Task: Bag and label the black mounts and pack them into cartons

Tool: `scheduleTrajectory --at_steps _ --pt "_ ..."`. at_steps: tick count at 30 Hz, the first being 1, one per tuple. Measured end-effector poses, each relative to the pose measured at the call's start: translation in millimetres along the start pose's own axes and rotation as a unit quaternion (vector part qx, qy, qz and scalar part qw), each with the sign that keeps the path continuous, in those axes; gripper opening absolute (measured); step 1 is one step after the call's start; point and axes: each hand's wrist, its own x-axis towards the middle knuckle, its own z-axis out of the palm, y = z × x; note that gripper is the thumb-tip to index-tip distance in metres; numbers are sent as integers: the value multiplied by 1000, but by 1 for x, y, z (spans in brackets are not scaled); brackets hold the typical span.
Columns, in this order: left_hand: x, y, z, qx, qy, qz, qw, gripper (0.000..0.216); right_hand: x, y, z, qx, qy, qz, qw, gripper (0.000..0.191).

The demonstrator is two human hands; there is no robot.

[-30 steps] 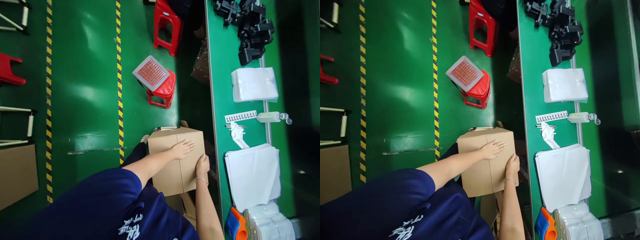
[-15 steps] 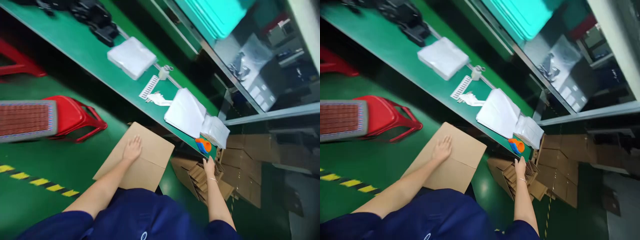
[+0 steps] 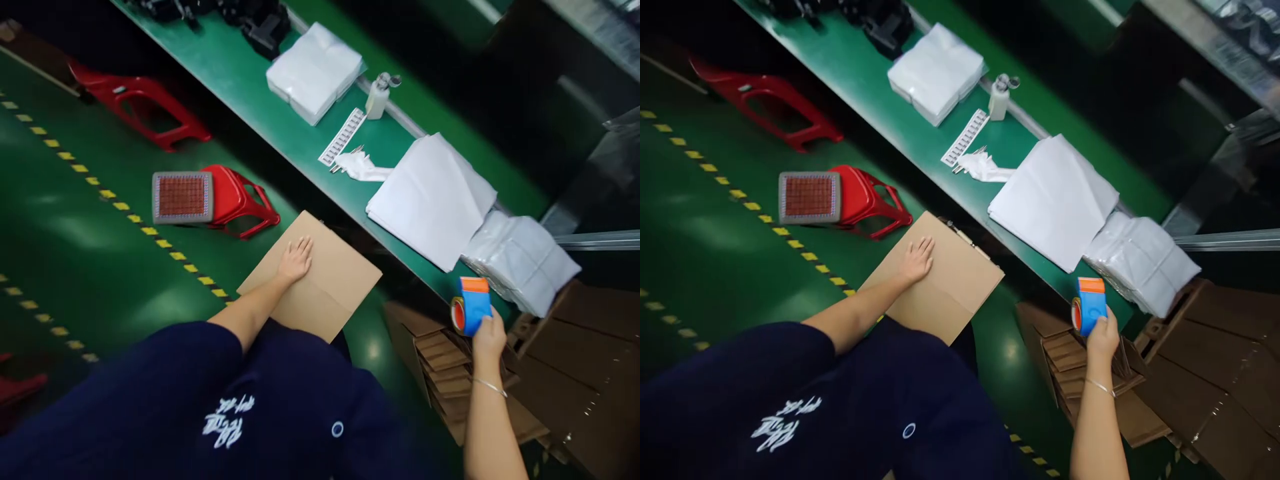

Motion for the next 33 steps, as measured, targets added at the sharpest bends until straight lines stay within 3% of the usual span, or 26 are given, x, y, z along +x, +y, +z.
scheduleTrajectory --at_steps 2,4,7,9,11,16,19,21,23,25,29,33 --pt "-1 -1 -1 -5 0 10 1000 65 -39 -19 9 129 -14 55 990 62" --pt "-2 -1 -3 -14 -2 15 1000 66 -82 -61 39 215 -135 74 964 70" --pt "-4 2 -8 -28 -5 16 999 65 -134 -144 105 225 -338 -42 913 89" --pt "-6 3 -11 -33 -4 16 999 64 -154 -193 141 177 -370 -117 904 95" --pt "-6 -1 -13 -33 -3 30 999 62 -164 -221 161 124 -357 -157 913 91" --pt "3 -31 -11 -45 -18 167 985 61 -181 -220 158 56 -341 -223 912 83" --pt "14 -50 -13 -75 -41 251 964 58 -196 -213 159 45 -387 -308 868 75" --pt "18 -57 -17 -114 -51 263 957 54 -207 -212 168 34 -416 -360 834 72" --pt "14 -61 -22 -189 -48 249 949 51 -214 -210 177 14 -420 -389 820 72" --pt "2 -61 -28 -324 -34 187 927 45 -218 -207 183 -3 -409 -398 821 74" --pt "-36 -51 -37 -586 -90 -30 805 25 -218 -204 183 -12 -402 -405 821 76" --pt "-58 -37 -44 -650 -154 -58 742 22 -216 -207 177 -25 -409 -413 813 78"
